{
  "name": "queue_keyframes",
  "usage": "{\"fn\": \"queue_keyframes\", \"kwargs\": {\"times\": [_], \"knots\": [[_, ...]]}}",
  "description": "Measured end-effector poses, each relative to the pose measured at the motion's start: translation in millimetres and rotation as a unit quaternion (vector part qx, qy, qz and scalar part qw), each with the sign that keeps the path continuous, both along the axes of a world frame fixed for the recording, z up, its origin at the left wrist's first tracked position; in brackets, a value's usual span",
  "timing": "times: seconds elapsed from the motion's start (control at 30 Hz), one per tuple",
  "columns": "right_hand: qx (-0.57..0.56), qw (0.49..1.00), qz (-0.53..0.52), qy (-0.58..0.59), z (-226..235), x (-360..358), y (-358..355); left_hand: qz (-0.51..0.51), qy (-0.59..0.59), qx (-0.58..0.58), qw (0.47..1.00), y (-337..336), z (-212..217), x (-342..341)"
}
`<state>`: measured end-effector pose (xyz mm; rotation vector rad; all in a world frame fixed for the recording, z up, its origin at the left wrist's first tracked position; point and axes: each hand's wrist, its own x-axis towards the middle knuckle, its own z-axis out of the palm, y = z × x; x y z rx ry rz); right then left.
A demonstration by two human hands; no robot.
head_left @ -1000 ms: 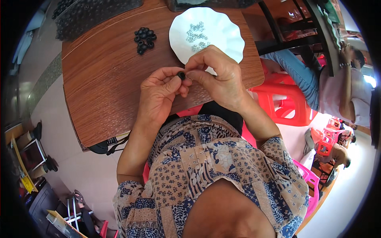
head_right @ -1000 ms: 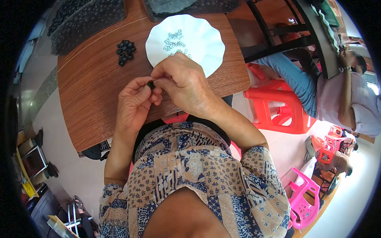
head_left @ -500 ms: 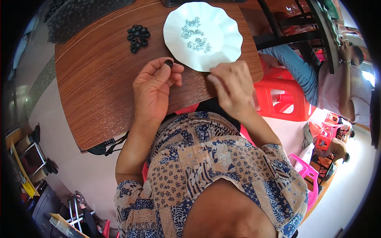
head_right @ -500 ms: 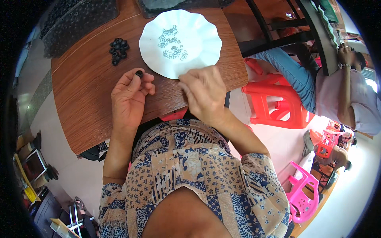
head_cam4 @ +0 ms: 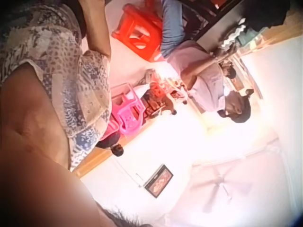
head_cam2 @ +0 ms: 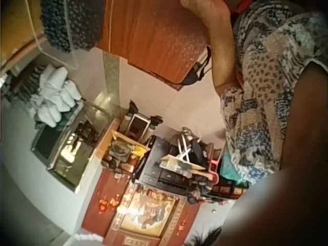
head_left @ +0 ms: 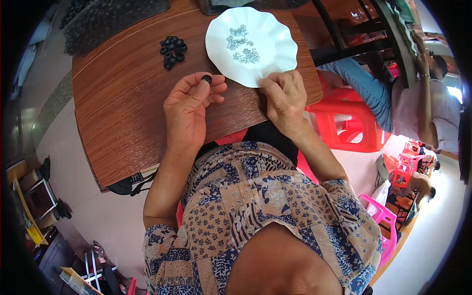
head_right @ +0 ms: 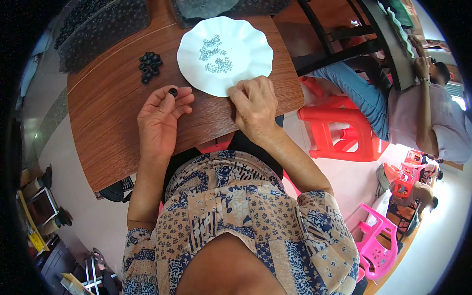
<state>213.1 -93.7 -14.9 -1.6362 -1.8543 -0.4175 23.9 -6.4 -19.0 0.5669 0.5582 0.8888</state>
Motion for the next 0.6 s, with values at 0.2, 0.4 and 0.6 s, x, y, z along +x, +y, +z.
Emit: {"fn": "queue_keyframes", "kwargs": {"times": [0.2, 0.4, 0.6], "knots": [[-0.006, 0.999, -0.031, -0.007, 3.2, 16.2, -6.1, 0.003, 0.014, 0.008, 1.0, -0.5, 0.2, -0.9], [0.008, 0.998, -0.062, -0.026, -1.1, 26.6, -8.2, 0.012, 0.032, 0.019, 0.999, -2.3, 3.0, 1.8], [0.007, 0.996, -0.073, -0.045, -1.7, 29.2, -11.2, 0.026, 0.074, 0.053, 0.995, -2.3, 3.0, 1.0]]}}
